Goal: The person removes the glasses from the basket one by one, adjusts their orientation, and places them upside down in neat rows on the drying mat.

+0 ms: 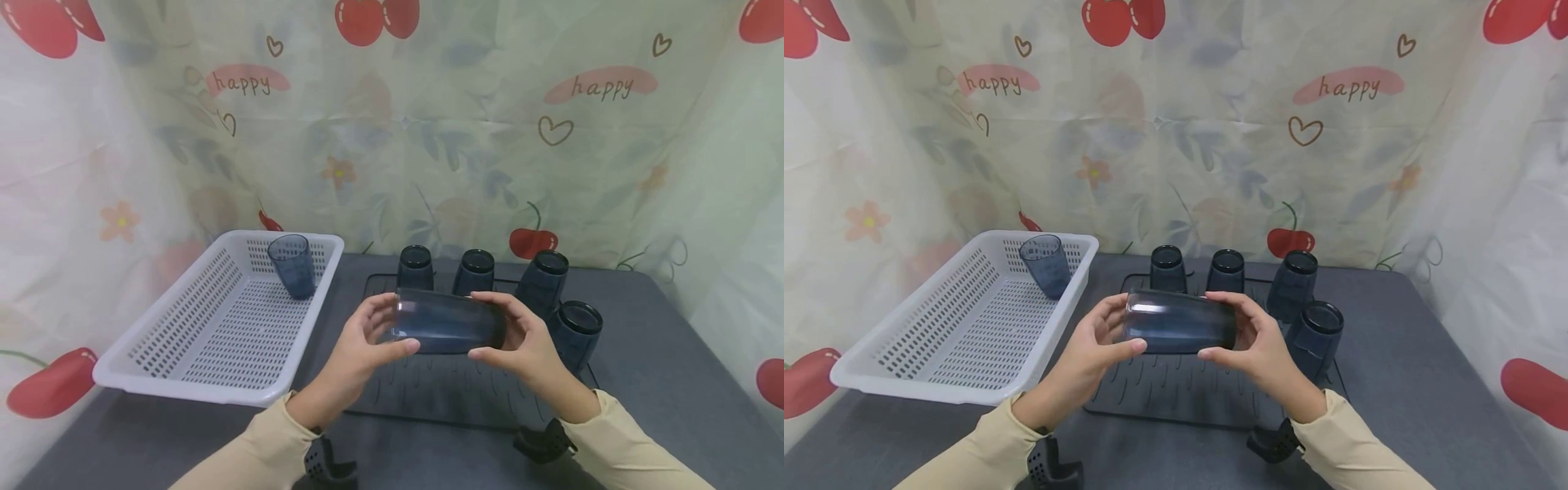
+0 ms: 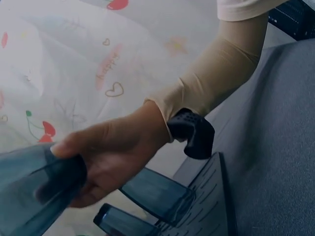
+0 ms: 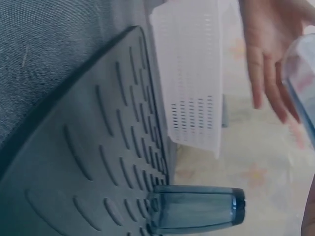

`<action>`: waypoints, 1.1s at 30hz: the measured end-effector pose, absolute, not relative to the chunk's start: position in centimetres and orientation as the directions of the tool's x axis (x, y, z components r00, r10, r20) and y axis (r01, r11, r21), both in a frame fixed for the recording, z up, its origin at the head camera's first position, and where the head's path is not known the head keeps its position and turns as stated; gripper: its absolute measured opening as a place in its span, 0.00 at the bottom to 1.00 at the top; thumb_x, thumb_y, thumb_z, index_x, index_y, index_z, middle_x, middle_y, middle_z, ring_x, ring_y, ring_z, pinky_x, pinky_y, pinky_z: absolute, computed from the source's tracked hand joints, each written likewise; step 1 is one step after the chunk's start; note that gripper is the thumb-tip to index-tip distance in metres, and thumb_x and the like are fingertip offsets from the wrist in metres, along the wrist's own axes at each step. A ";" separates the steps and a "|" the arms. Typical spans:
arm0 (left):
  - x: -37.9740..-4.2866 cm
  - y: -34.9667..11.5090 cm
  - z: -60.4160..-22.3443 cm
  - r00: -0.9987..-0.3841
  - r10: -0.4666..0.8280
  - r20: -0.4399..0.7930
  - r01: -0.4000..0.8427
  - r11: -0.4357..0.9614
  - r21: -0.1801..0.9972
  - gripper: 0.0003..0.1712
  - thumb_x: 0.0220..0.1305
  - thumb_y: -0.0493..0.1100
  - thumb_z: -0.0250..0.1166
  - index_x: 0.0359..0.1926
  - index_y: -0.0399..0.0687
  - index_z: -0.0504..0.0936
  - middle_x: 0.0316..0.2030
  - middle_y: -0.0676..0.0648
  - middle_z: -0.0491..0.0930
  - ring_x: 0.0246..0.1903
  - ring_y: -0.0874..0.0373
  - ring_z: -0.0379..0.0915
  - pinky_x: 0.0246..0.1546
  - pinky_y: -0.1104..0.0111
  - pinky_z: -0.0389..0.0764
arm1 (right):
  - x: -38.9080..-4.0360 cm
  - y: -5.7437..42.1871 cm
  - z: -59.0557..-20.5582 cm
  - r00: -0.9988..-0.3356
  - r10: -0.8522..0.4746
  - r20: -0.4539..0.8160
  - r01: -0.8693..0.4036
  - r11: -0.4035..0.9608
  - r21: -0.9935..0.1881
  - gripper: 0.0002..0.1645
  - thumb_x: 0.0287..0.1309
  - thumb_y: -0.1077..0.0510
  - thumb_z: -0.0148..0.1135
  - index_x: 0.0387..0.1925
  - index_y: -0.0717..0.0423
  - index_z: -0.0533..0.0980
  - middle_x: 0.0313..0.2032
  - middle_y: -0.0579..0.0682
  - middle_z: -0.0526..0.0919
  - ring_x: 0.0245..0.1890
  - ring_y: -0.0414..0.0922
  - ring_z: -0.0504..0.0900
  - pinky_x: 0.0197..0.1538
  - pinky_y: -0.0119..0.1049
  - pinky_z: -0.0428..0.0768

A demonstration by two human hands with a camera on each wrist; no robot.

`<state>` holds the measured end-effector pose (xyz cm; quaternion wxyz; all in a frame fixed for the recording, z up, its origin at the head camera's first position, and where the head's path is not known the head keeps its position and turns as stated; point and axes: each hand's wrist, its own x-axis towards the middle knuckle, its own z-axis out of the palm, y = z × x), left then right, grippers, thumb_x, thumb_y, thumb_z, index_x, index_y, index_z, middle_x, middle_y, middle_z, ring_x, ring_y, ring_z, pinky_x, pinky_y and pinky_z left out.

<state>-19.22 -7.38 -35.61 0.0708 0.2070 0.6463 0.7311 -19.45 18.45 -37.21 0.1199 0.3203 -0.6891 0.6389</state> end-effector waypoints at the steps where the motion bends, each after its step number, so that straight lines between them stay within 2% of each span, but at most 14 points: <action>1: -19.3 -7.5 -35.6 -0.900 0.385 0.204 0.158 -0.149 0.976 0.44 0.54 0.39 0.72 0.69 0.41 0.59 0.66 0.40 0.65 0.67 0.47 0.60 0.62 0.54 0.70 | -19.4 18.6 -37.0 -0.768 -0.286 0.572 -0.591 -0.025 -0.806 0.41 0.44 0.78 0.69 0.62 0.64 0.66 0.59 0.48 0.73 0.54 0.41 0.76 0.48 0.34 0.83; 6: -19.5 -7.6 -35.9 -0.876 0.447 0.181 0.133 -0.137 0.982 0.43 0.52 0.37 0.73 0.66 0.38 0.61 0.61 0.38 0.70 0.62 0.51 0.66 0.58 0.59 0.74 | -19.1 18.9 -36.1 -0.783 -0.273 0.558 -0.566 -0.059 -0.822 0.42 0.43 0.78 0.68 0.62 0.62 0.66 0.59 0.48 0.75 0.56 0.43 0.75 0.47 0.36 0.84; 13: -19.7 -7.5 -36.7 -0.854 0.500 0.145 0.110 -0.100 0.989 0.42 0.53 0.39 0.74 0.65 0.40 0.62 0.62 0.38 0.70 0.64 0.49 0.65 0.60 0.55 0.72 | -18.8 18.5 -35.6 -0.770 -0.246 0.588 -0.572 -0.140 -0.808 0.43 0.44 0.80 0.65 0.64 0.62 0.66 0.58 0.50 0.77 0.56 0.43 0.76 0.48 0.34 0.83; 16: -19.7 -7.3 -37.0 -0.845 0.520 0.123 0.097 -0.077 0.992 0.41 0.54 0.39 0.73 0.65 0.40 0.62 0.62 0.38 0.70 0.62 0.50 0.67 0.56 0.59 0.76 | -18.7 18.4 -35.6 -0.772 -0.223 0.596 -0.573 -0.162 -0.803 0.42 0.45 0.79 0.64 0.64 0.65 0.65 0.57 0.50 0.78 0.56 0.43 0.76 0.48 0.33 0.83; 20: -19.8 -7.1 -37.4 -0.830 0.548 0.105 0.089 -0.055 0.995 0.40 0.54 0.39 0.73 0.65 0.40 0.63 0.61 0.40 0.70 0.58 0.53 0.69 0.49 0.65 0.78 | -18.5 18.2 -35.4 -0.777 -0.221 0.589 -0.559 -0.188 -0.808 0.41 0.47 0.78 0.64 0.65 0.63 0.64 0.58 0.50 0.78 0.57 0.44 0.76 0.50 0.32 0.82; 23: -19.9 -7.1 -37.5 -0.820 0.562 0.106 0.105 -0.035 0.994 0.43 0.55 0.40 0.73 0.68 0.44 0.61 0.63 0.41 0.68 0.61 0.51 0.67 0.54 0.61 0.76 | -18.5 18.0 -35.2 -0.766 -0.226 0.602 -0.564 -0.214 -0.798 0.41 0.48 0.79 0.63 0.65 0.61 0.65 0.58 0.51 0.78 0.59 0.44 0.75 0.52 0.31 0.80; 28: -19.9 -7.6 -37.5 -0.816 0.555 0.163 0.177 -0.028 0.984 0.44 0.56 0.43 0.72 0.70 0.48 0.59 0.67 0.41 0.63 0.68 0.45 0.59 0.65 0.53 0.67 | -18.7 18.1 -35.1 -0.749 -0.230 0.621 -0.568 -0.260 -0.781 0.41 0.49 0.80 0.60 0.65 0.62 0.64 0.59 0.53 0.77 0.62 0.44 0.74 0.58 0.30 0.76; 33: -20.0 -8.1 -37.6 -0.840 0.508 0.192 0.232 0.015 0.973 0.39 0.56 0.42 0.72 0.67 0.48 0.64 0.65 0.42 0.67 0.66 0.46 0.63 0.64 0.53 0.69 | -19.1 18.4 -35.2 -0.761 -0.220 0.611 -0.564 -0.242 -0.790 0.41 0.48 0.82 0.58 0.66 0.63 0.63 0.60 0.53 0.76 0.62 0.43 0.75 0.59 0.30 0.76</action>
